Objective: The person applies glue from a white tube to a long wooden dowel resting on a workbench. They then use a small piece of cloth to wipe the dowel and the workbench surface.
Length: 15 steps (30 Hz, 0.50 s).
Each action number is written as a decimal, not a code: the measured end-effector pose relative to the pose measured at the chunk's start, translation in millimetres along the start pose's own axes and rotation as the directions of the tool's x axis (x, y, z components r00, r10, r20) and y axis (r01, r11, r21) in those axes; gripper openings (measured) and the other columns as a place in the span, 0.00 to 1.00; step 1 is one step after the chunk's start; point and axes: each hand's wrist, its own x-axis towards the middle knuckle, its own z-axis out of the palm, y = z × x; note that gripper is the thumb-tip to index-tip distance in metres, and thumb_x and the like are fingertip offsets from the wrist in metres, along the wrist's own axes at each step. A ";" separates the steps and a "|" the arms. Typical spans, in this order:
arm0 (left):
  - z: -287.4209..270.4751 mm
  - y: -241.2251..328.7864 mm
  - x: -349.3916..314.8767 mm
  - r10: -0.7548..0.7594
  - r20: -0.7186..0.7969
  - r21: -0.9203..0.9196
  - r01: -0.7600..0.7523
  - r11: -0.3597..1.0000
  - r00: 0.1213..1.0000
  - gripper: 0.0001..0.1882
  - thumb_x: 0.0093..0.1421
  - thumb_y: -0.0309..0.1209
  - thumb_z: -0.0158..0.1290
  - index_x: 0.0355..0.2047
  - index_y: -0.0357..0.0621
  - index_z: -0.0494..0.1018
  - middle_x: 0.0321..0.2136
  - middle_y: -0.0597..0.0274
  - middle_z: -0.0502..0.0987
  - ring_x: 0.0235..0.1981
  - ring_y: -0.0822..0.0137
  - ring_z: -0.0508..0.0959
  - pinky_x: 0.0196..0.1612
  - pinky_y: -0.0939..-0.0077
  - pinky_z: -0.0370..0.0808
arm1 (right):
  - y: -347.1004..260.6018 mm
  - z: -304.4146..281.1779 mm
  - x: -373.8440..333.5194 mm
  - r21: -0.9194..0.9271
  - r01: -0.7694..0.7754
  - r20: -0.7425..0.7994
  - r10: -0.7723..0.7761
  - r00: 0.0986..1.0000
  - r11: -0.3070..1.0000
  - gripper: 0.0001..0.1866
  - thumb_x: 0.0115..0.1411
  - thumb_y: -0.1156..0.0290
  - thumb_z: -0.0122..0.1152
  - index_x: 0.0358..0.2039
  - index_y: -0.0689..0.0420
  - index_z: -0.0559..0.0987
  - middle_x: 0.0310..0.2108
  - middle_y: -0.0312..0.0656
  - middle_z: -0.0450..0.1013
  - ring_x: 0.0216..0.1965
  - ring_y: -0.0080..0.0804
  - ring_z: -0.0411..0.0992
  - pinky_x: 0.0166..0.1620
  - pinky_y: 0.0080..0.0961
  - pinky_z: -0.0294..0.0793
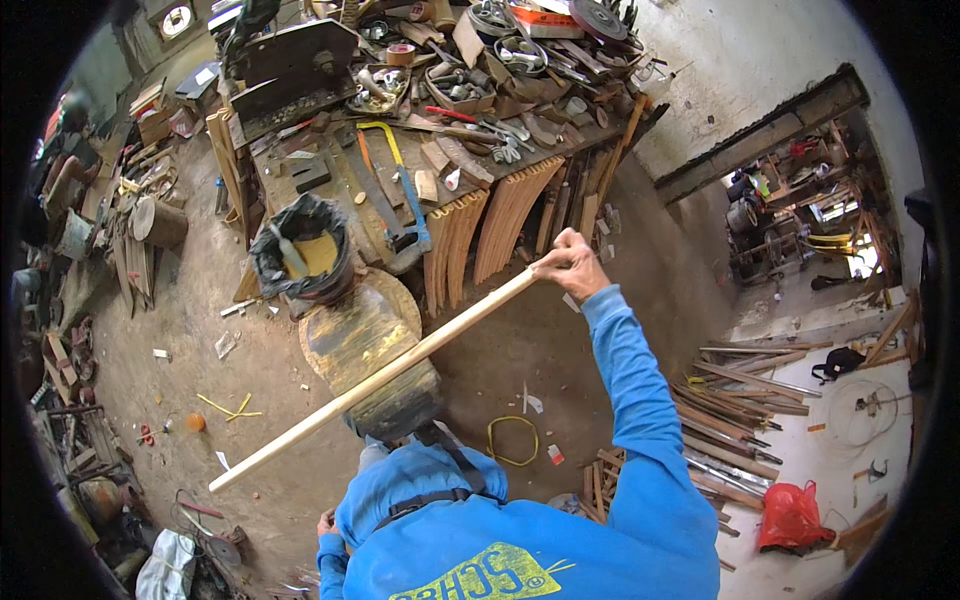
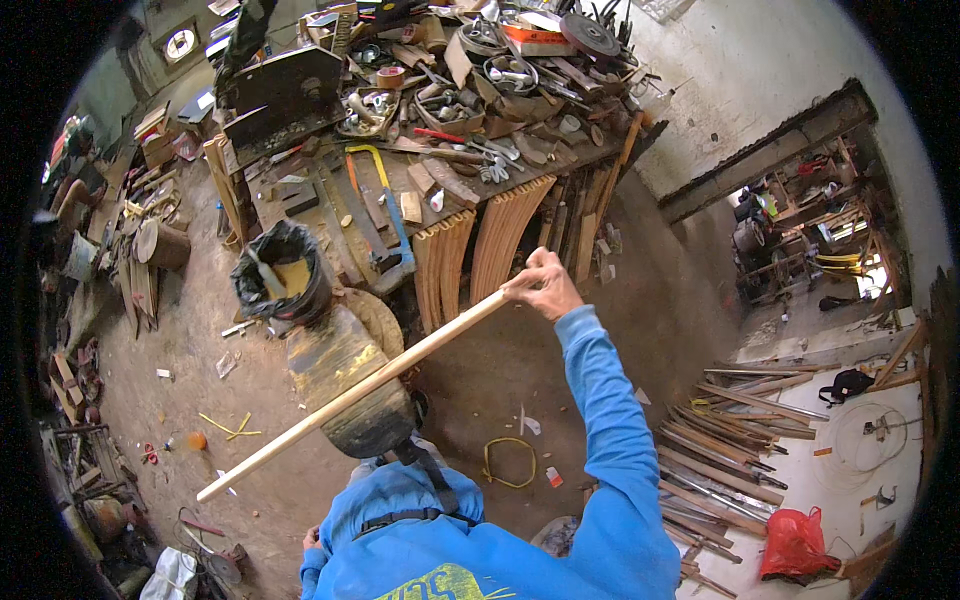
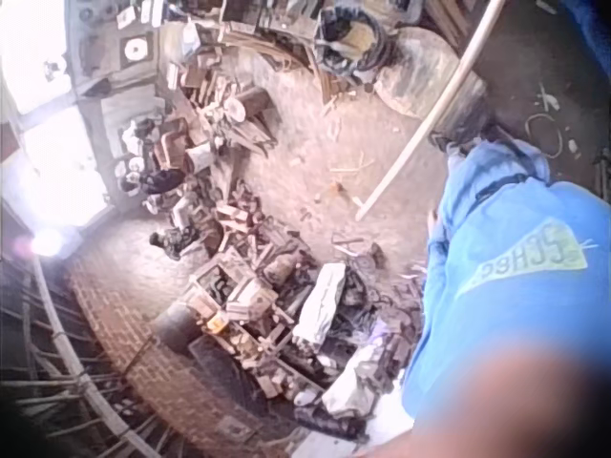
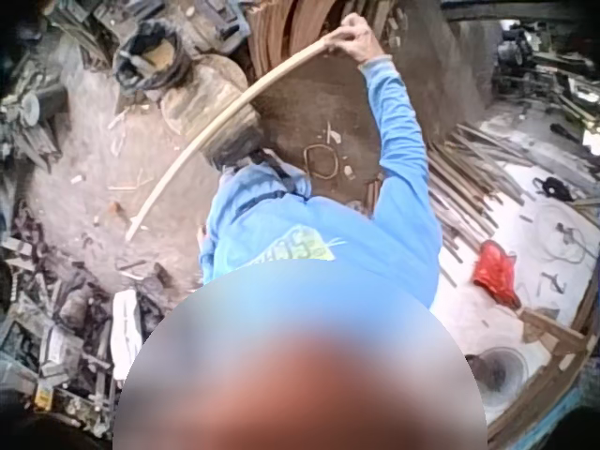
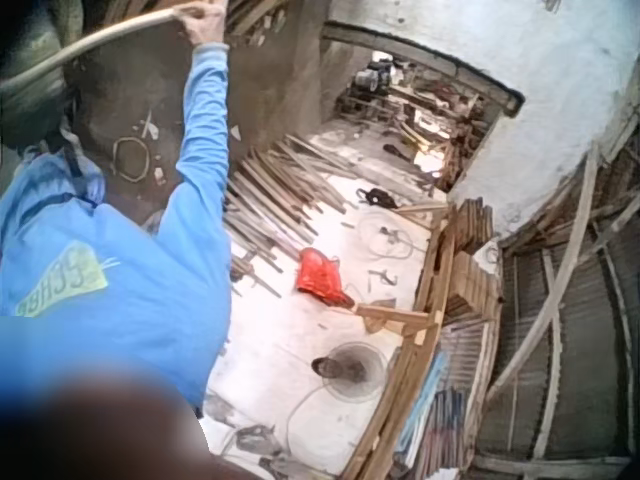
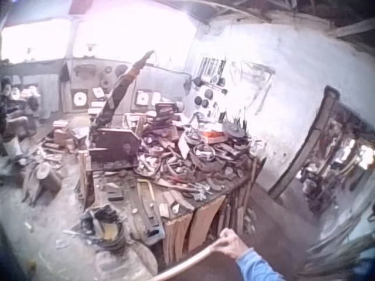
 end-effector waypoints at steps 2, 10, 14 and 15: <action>-1.1 -1.5 -8.0 0.029 0.064 -0.161 -0.018 0.987 0.998 0.19 0.56 0.29 0.61 0.48 0.38 0.74 0.38 0.56 0.81 0.36 0.68 0.78 0.41 0.73 0.76 | 37.3 -23.7 8.8 0.154 -0.128 0.033 0.124 0.992 0.980 0.13 0.44 0.66 0.78 0.32 0.49 0.88 0.31 0.31 0.60 0.36 0.25 0.61 0.42 0.22 0.65; -2.5 -15.5 -2.1 0.071 0.003 0.322 -0.068 0.944 0.997 0.22 0.56 0.38 0.58 0.48 0.39 0.74 0.41 0.51 0.80 0.43 0.60 0.79 0.50 0.67 0.74 | 53.9 -36.0 12.6 0.202 -0.010 0.008 0.009 1.000 0.979 0.12 0.46 0.68 0.76 0.34 0.50 0.88 0.30 0.32 0.64 0.36 0.24 0.63 0.40 0.23 0.64; 4.1 -6.7 -19.8 0.013 0.016 0.216 -0.016 0.976 1.000 0.18 0.57 0.36 0.54 0.47 0.44 0.75 0.41 0.50 0.80 0.46 0.58 0.79 0.50 0.66 0.73 | -5.2 13.9 -0.7 -0.136 0.365 0.004 -0.368 0.930 0.921 0.08 0.46 0.66 0.73 0.30 0.48 0.87 0.29 0.37 0.66 0.34 0.31 0.65 0.42 0.31 0.67; 7.3 4.8 -23.2 0.104 -0.020 0.221 -0.097 0.970 0.994 0.17 0.57 0.35 0.54 0.46 0.44 0.76 0.41 0.51 0.81 0.45 0.59 0.79 0.50 0.67 0.74 | -21.9 32.7 -5.3 -0.151 0.486 0.019 -0.490 0.872 0.861 0.07 0.47 0.66 0.72 0.29 0.46 0.86 0.30 0.36 0.67 0.34 0.32 0.65 0.41 0.31 0.68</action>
